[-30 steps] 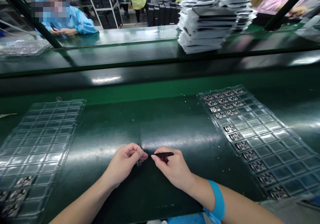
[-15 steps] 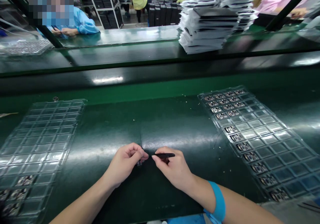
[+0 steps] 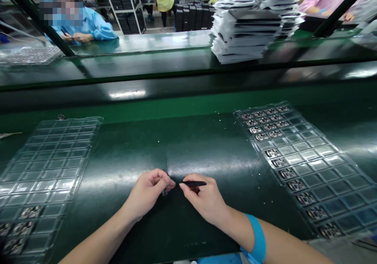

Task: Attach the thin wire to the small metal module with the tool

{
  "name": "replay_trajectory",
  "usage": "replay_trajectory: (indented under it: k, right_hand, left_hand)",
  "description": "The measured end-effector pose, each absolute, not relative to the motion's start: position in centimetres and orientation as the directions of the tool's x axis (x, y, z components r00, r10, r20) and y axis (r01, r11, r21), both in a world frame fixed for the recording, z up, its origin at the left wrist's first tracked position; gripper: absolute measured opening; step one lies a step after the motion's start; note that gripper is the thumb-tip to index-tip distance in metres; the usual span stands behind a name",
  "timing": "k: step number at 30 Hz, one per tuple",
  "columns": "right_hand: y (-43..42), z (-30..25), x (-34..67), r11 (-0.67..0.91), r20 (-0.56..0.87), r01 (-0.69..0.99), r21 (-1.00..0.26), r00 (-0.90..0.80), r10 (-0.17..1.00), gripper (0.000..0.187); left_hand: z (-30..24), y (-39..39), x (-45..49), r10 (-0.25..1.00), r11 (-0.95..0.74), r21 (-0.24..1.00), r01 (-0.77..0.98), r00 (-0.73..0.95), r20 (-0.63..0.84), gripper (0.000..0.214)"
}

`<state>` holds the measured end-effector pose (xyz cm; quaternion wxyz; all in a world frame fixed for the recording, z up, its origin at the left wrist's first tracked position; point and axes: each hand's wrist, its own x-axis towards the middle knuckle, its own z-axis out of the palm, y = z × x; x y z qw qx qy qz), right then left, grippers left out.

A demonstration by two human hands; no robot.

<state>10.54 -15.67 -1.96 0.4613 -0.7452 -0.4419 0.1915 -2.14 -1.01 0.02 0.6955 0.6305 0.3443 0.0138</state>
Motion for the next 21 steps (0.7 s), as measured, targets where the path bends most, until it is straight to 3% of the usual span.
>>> replay_trajectory:
  k: [15,21]
  right_hand:
    - [-15.66,-1.84,10.48,-0.192,0.109,0.482,-0.855,0.53,0.841,0.017]
    - [-15.63,-1.69,10.58,-0.204,0.043,0.397,-0.895,0.53,0.847,0.021]
  left_hand:
    - [0.01,-0.98,-2.09,0.457,0.197,0.888,0.415,0.763,-0.458,0.015]
    - [0.08,-1.03,-2.08,0.459,0.202,0.886,0.417,0.759,-0.462,0.016]
